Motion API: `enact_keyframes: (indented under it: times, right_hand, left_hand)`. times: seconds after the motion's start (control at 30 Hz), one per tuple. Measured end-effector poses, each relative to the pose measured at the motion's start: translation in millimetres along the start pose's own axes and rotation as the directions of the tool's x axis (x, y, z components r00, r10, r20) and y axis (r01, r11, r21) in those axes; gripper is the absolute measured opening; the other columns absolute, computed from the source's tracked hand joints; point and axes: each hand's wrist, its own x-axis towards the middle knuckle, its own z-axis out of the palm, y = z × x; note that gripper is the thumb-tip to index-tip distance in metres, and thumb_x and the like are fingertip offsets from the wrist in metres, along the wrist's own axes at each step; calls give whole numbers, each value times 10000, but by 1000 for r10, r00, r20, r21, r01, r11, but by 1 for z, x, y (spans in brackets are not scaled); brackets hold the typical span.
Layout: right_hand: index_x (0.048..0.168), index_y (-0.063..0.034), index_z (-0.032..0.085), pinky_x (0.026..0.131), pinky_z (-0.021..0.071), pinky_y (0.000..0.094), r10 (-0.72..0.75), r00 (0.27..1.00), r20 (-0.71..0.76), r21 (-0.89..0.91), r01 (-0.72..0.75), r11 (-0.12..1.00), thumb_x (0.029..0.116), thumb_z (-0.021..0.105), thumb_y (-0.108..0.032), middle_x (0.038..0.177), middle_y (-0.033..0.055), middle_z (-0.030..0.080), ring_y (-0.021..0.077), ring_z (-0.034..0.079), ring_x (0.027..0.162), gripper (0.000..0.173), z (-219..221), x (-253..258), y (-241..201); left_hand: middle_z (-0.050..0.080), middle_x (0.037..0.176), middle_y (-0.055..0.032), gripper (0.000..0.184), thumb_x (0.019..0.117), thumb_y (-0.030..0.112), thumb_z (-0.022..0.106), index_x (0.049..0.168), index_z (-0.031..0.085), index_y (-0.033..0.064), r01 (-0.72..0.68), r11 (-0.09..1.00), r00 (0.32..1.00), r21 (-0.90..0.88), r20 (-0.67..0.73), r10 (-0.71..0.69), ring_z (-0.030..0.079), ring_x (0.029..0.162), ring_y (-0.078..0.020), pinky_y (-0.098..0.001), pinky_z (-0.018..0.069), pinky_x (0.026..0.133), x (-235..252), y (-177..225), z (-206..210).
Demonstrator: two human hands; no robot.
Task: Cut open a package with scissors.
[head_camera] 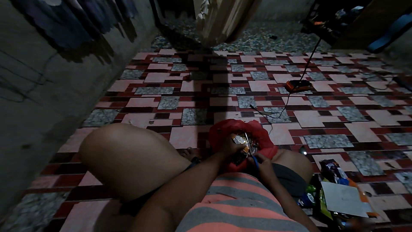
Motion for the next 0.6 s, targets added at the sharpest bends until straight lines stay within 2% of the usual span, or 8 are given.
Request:
enact_keyframes:
  times: [0.13,0.23,0.43,0.6]
  right_hand:
    - [1057,18,647,570,552,265,-4,1000,15,103,2,995,986,643,-141,752,35,656,98,615,600,174,-2,-2,-1]
    - [1082,6,615,525,493,198,-6,995,97,168,-11,986,1021,556,-228,785,11,659,48,570,574,249,-4,-2,0]
    - [1083,4,632,559,526,206,-8,993,118,127,-7,992,976,611,-210,798,8,673,56,612,614,240,-3,-4,-2]
    - [1069,-5,643,550,515,202,-7,994,110,114,-5,993,960,642,-226,783,-2,655,44,585,592,246,-3,-4,-1]
  left_hand:
    - [666,1101,-161,522,867,106,803,1296,541,-35,-26,997,999,-74,-44,23,701,898,-163,-308,612,796,2,-1,1]
    - [664,1111,-167,538,857,94,801,1308,540,-42,-47,995,996,-86,-81,40,694,924,-170,-321,605,823,2,1,-1]
    - [671,1088,-154,525,831,103,824,1270,567,-30,-72,996,993,-56,-97,66,692,929,-168,-322,599,832,4,-1,-3]
    - [674,1069,-151,523,813,85,826,1251,567,-37,-71,996,995,-51,-77,67,693,902,-165,-320,600,819,5,-2,-3]
